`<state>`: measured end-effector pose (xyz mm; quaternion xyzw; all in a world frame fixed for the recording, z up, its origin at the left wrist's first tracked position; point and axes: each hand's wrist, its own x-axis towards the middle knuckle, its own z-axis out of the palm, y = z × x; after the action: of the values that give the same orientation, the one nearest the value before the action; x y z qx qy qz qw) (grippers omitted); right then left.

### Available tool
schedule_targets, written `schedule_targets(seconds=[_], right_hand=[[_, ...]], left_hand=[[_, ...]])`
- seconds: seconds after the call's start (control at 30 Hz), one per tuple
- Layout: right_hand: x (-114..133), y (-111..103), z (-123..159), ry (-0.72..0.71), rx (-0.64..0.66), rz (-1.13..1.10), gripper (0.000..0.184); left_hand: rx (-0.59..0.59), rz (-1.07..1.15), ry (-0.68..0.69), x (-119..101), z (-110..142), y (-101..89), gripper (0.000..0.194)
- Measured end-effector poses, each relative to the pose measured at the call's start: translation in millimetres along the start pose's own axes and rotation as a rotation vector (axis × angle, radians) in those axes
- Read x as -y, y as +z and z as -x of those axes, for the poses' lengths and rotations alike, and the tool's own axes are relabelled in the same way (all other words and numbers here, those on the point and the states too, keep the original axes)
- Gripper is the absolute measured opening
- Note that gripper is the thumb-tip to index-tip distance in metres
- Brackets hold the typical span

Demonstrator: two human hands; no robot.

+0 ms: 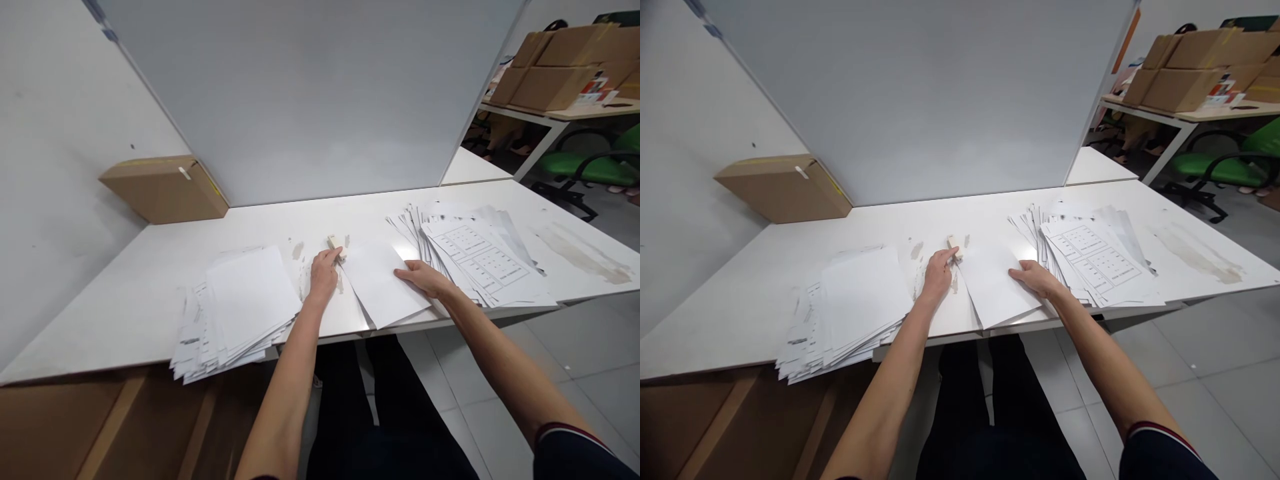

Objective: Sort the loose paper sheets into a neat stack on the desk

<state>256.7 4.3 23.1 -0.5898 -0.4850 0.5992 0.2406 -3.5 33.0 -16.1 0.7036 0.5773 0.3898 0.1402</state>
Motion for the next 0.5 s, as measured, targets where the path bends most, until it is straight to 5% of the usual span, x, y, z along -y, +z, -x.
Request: schedule_targets(seconds=[0.3,0.5], right_hand=[[9,1,8,0.002,-0.041,0.089,0.027],[45,3,38,-0.328,-0.517,0.145,0.035]], left_hand=[[0.004,-0.072,0.008,-2,1,0.1,0.061],[-0.018,-0.089,0.037,-4,4,1.8,0.054]])
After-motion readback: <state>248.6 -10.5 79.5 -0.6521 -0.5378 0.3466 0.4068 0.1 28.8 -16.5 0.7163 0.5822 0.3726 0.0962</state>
